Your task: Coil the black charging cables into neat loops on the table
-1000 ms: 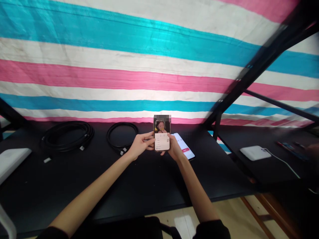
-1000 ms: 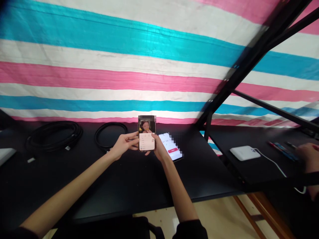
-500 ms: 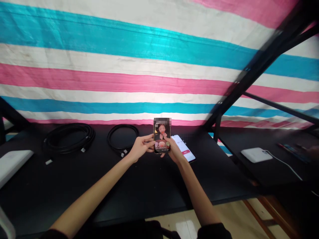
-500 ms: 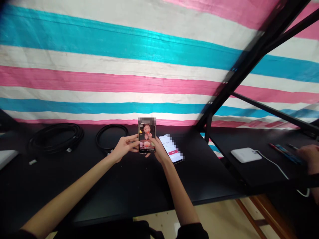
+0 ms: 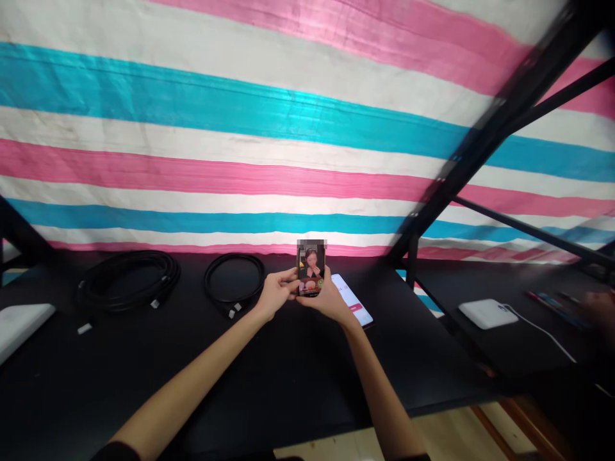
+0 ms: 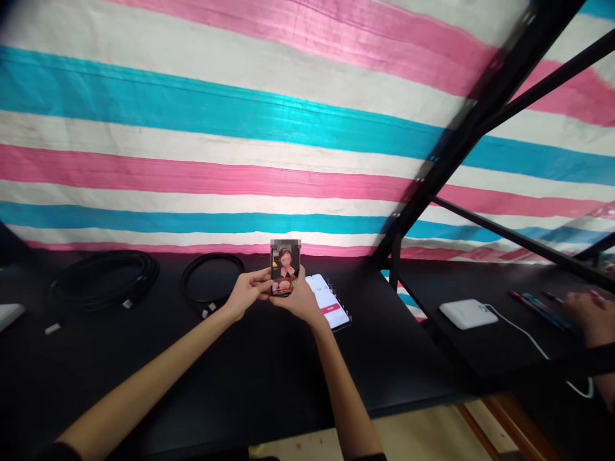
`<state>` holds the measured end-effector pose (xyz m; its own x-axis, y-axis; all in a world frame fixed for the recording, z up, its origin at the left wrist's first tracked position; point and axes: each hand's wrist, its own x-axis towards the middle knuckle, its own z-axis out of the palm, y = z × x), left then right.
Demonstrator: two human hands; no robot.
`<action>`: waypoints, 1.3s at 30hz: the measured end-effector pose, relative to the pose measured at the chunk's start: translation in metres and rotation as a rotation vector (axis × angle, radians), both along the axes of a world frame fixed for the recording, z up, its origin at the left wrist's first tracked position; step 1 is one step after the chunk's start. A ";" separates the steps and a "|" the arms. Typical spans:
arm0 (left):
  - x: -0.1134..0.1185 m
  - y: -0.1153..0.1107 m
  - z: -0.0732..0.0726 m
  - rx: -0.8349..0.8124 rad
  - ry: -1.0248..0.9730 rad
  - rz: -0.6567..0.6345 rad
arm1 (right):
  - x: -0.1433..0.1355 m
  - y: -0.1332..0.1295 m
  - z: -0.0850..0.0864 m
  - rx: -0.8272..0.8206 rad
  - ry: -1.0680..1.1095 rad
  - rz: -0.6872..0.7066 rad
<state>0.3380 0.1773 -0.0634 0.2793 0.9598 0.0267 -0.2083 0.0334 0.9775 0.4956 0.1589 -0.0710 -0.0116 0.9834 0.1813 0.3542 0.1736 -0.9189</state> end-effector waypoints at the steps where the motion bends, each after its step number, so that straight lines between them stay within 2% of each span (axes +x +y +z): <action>1: 0.003 0.002 0.000 0.012 0.004 0.006 | -0.001 0.001 0.001 0.022 -0.037 -0.057; 6: 0.019 0.019 0.000 0.087 0.046 0.027 | -0.010 0.008 0.009 0.113 -0.108 -0.364; 10: 0.026 0.029 0.005 0.131 0.113 0.007 | -0.005 0.021 0.013 0.103 -0.199 -0.482; 13: 0.019 0.027 0.009 0.160 0.188 -0.006 | 0.008 0.036 0.015 0.068 -0.247 -0.561; 17: -0.004 0.010 0.010 0.180 0.285 -0.012 | 0.032 0.057 0.014 0.026 -0.319 -0.687; 23: -0.051 -0.018 0.008 0.125 0.343 -0.044 | 0.060 0.087 0.003 0.006 -0.350 -0.757; 30: -0.101 -0.040 0.007 -0.010 0.372 -0.015 | 0.076 0.117 -0.017 -0.030 -0.313 -0.807; 34: -0.114 -0.047 0.002 -0.047 0.367 -0.005 | 0.082 0.131 -0.030 -0.057 -0.309 -0.789; 39: -0.116 -0.049 -0.001 -0.049 0.360 -0.014 | 0.089 0.147 -0.041 -0.054 -0.305 -0.774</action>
<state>0.2224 0.1285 -0.0648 0.2752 0.9537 -0.1216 0.1493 0.0825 0.9853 0.5842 0.3057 -0.1118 0.6299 0.7413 0.2317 0.5901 -0.2629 -0.7634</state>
